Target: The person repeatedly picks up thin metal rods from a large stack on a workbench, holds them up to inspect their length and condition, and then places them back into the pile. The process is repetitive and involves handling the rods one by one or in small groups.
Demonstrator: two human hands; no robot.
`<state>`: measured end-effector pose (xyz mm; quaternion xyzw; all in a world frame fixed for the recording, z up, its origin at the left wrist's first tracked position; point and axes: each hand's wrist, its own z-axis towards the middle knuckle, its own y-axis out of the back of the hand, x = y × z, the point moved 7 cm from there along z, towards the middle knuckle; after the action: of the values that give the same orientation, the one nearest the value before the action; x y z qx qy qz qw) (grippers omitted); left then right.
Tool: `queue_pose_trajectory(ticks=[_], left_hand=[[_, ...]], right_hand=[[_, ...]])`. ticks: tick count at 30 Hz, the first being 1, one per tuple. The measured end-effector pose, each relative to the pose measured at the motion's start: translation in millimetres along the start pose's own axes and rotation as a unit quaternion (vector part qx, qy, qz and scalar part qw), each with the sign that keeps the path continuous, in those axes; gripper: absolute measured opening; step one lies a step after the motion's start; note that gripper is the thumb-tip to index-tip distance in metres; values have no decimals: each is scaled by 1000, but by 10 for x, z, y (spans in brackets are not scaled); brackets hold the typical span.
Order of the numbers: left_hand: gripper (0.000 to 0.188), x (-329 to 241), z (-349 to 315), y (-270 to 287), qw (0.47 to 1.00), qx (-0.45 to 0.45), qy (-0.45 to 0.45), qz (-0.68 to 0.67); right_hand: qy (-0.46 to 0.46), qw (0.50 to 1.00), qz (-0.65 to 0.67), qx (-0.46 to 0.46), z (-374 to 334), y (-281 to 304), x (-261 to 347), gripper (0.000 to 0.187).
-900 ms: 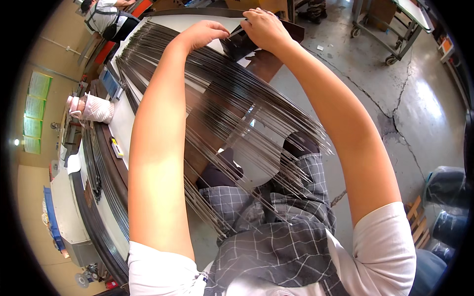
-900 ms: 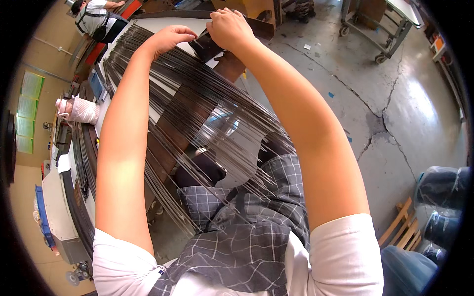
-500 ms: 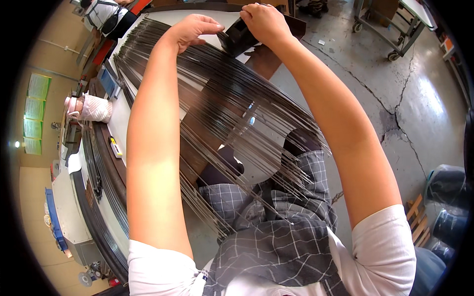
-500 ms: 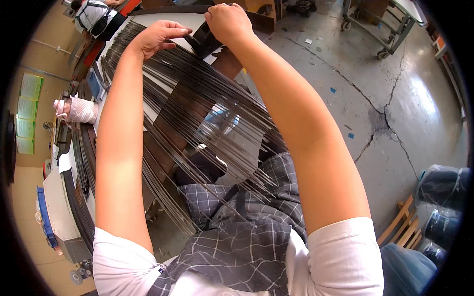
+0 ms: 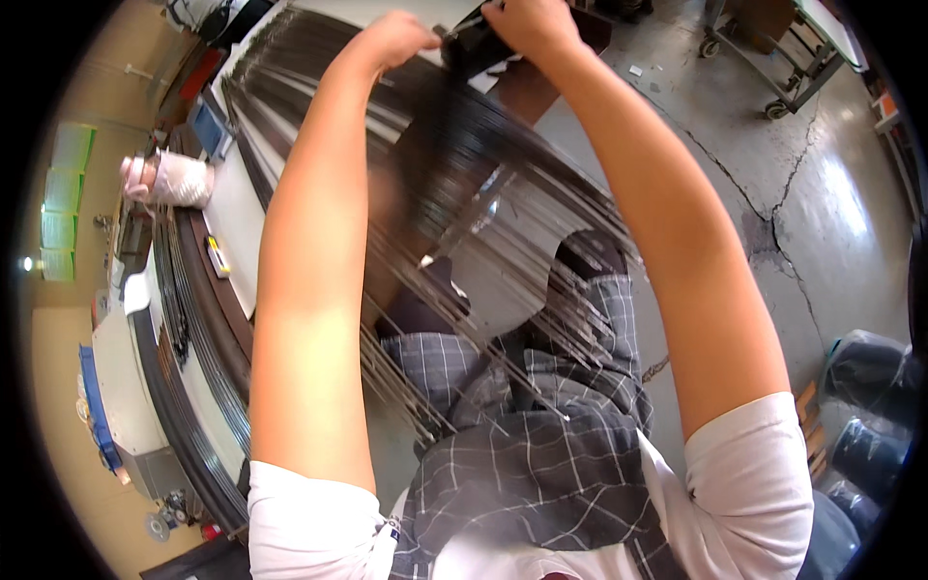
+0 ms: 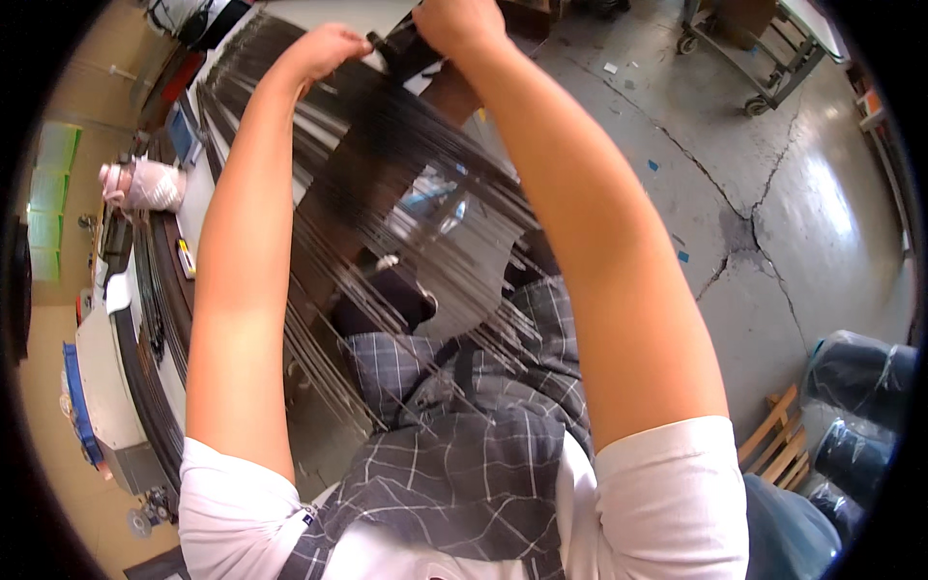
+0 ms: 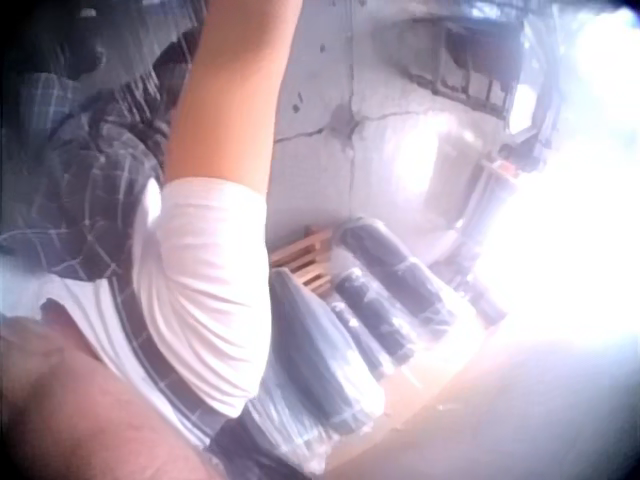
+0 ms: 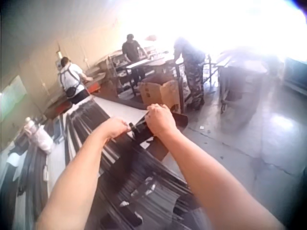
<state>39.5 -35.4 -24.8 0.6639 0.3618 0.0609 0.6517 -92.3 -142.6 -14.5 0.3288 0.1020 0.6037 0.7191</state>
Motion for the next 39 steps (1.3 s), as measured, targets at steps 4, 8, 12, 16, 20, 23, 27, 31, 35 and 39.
queue_pose_trajectory(ticks=[4,8,12,16,20,23,27,31,35,39], left_hand=[[25,-372,-495,69,973,-149,78,156],[25,-60,-1166,163,963,-250,-85,-51],[21,-42,-2178,210,895,-259,-110,-345],[18,22,-2763,-145,816,-209,-69,-534],[12,68,-3067,-643,811,-124,-13,-571],[12,25,-3147,-907,808,-74,47,-582],[14,-106,-3141,-1163,770,5,57,-635],[14,-272,-3074,-1294,738,70,62,-668],[14,-389,-3035,-1319,724,109,42,-679],[14,-434,-3016,-1347,724,125,43,-677]], right_hand=[[114,979,-145,84,29,131,-54,23],[48,986,152,-38,-214,431,429,24],[-83,827,340,440,-929,627,1388,18],[-55,758,234,606,-1422,413,1652,15],[-18,779,228,583,-1564,355,1698,12],[-50,782,262,564,-1538,386,1650,17],[-128,761,332,542,-1510,542,1529,26],[-222,656,432,578,-1625,659,1460,24],[-276,620,473,561,-1736,679,1419,22],[-282,603,497,556,-1774,676,1424,21]])
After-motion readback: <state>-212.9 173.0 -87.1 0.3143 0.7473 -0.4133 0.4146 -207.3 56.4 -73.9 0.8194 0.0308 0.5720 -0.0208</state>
